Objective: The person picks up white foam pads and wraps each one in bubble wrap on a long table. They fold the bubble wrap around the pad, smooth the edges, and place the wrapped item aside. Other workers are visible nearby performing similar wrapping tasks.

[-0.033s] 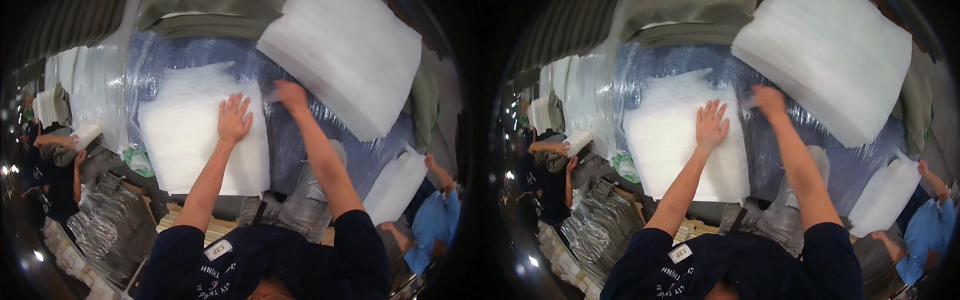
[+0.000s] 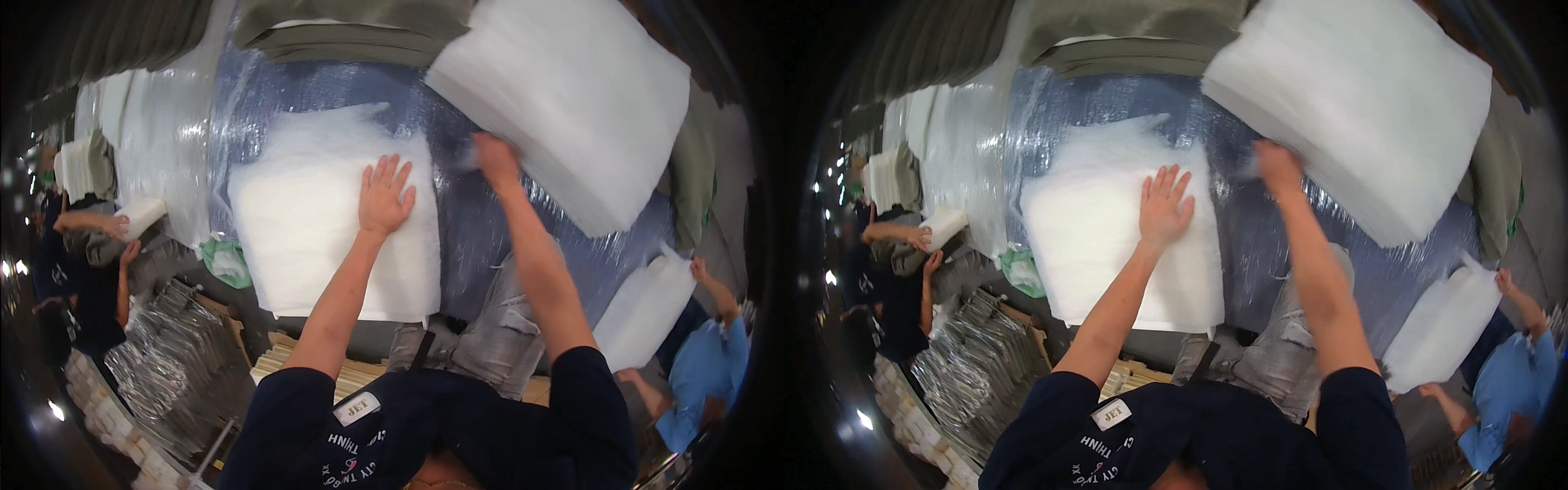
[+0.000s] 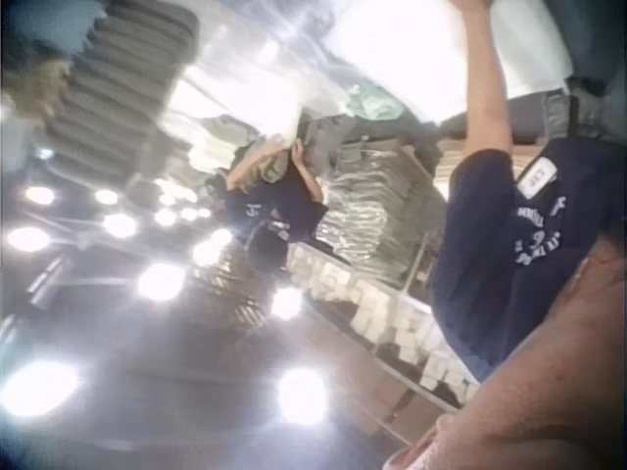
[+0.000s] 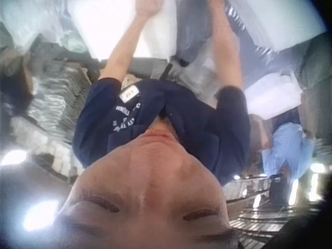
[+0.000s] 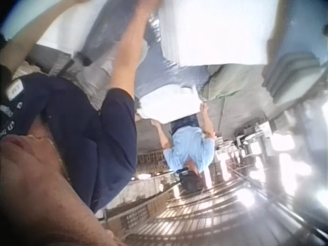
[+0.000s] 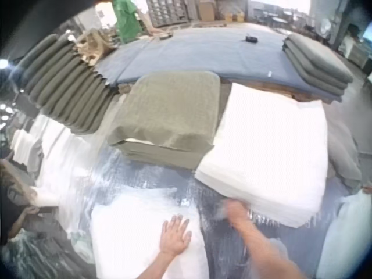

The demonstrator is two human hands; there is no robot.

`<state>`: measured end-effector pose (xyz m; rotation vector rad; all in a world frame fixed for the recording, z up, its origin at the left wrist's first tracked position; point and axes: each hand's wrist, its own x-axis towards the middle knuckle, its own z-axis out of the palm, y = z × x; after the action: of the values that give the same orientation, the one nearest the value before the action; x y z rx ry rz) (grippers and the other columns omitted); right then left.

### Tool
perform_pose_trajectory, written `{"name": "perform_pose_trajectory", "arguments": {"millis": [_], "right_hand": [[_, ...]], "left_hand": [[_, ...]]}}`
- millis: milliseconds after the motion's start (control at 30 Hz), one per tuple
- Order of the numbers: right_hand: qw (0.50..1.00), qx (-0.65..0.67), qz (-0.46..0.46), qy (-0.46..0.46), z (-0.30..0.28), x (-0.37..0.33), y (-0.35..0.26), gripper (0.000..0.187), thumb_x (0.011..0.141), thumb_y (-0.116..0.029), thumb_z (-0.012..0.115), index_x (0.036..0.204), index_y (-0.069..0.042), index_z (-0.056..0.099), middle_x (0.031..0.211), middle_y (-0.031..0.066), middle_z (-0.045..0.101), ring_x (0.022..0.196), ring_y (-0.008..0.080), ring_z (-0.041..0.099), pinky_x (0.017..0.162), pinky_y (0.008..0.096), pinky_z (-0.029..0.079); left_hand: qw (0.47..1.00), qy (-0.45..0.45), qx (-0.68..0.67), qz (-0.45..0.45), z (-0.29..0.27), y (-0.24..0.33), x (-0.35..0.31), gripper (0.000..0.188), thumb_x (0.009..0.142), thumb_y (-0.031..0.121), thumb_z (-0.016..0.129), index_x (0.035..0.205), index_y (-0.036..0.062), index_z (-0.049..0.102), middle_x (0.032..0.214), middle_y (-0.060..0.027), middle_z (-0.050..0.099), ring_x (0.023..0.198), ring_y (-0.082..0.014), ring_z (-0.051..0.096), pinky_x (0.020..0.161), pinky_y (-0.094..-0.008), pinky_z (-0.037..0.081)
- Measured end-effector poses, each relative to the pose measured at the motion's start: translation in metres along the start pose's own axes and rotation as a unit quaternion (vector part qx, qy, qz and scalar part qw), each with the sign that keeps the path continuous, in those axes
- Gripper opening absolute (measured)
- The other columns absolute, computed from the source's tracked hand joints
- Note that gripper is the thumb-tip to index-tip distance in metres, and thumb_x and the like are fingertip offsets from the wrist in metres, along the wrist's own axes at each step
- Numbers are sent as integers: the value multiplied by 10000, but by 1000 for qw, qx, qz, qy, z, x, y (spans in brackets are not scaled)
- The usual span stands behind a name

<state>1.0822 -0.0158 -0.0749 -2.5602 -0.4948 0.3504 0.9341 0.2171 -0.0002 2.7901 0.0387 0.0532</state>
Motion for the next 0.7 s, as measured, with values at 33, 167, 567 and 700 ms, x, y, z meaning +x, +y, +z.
{"name": "perform_pose_trajectory", "arguments": {"millis": [33,167,567,700], "right_hand": [[995,-79,-22,62,-22,-5,10,299,979,-302,515,1008,-51,676,1032,191,689,942,371,665,817,463,521],[982,-41,144,-116,-93,-38,-14,280,907,-231,597,1127,-65,642,1055,226,665,923,428,644,789,500,513],[955,60,3,-292,-4,-66,-98,536,802,-134,516,1335,-102,553,1196,242,636,1070,424,613,942,502,482],[984,126,-79,-100,-20,-97,-62,420,721,-27,563,1126,-20,672,1123,222,616,1083,393,583,989,432,458]], "left_hand": [[1000,9,1,4,0,-4,0,461,887,285,612,1329,152,590,1457,-96,488,1375,-287,418,1146,-498,259],[1000,24,-19,7,-9,-5,-3,443,897,272,600,1320,142,586,1434,-108,497,1368,-306,415,1137,-516,272],[882,269,-298,-245,-93,-10,-62,246,996,57,473,1185,30,629,1129,-101,665,938,-182,606,799,-268,484],[768,323,-432,-346,-112,-10,-94,218,1010,90,476,1109,2,649,1010,-68,678,825,-127,594,768,-273,490]]}}
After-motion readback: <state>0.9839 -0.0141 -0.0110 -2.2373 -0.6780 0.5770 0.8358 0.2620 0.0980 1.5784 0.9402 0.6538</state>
